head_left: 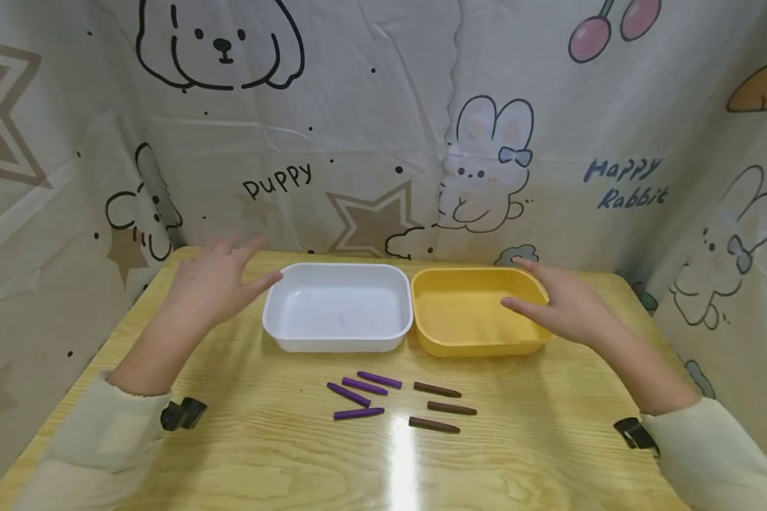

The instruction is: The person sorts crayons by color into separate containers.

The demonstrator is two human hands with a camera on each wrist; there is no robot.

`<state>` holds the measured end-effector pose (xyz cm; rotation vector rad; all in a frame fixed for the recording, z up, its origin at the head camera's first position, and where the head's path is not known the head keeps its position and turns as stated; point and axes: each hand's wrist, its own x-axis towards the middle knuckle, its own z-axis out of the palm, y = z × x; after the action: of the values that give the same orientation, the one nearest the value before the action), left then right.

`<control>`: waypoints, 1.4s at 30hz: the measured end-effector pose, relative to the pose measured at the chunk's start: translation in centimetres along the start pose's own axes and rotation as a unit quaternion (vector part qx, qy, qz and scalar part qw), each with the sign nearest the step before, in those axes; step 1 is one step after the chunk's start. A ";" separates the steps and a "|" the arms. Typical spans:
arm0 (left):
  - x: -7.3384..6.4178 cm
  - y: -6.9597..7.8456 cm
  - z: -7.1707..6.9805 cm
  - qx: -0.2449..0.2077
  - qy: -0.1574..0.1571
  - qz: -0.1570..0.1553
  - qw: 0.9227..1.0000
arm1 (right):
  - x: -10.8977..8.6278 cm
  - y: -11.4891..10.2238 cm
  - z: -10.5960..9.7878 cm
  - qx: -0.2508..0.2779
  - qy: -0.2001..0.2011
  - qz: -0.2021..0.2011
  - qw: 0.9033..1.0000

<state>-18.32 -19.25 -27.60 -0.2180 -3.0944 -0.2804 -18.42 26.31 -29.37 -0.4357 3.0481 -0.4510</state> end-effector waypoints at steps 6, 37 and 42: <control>0.0 -1.0 1.5 -0.034 0.022 0.018 0.999 | -0.8 -0.2 1.2 0.028 0.004 -0.014 1.000; 0.8 -3.9 9.4 -0.224 -0.021 -0.071 0.972 | -2.8 -0.5 10.6 0.140 -0.049 -0.099 0.984; 0.8 -4.1 10.1 -0.237 -0.026 -0.076 0.968 | -2.5 -1.2 11.6 0.151 -0.064 -0.109 0.980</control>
<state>-19.86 -21.26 -38.26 0.0085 -3.0433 -1.0341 -14.90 22.66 -40.16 -0.7496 2.7535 -0.8447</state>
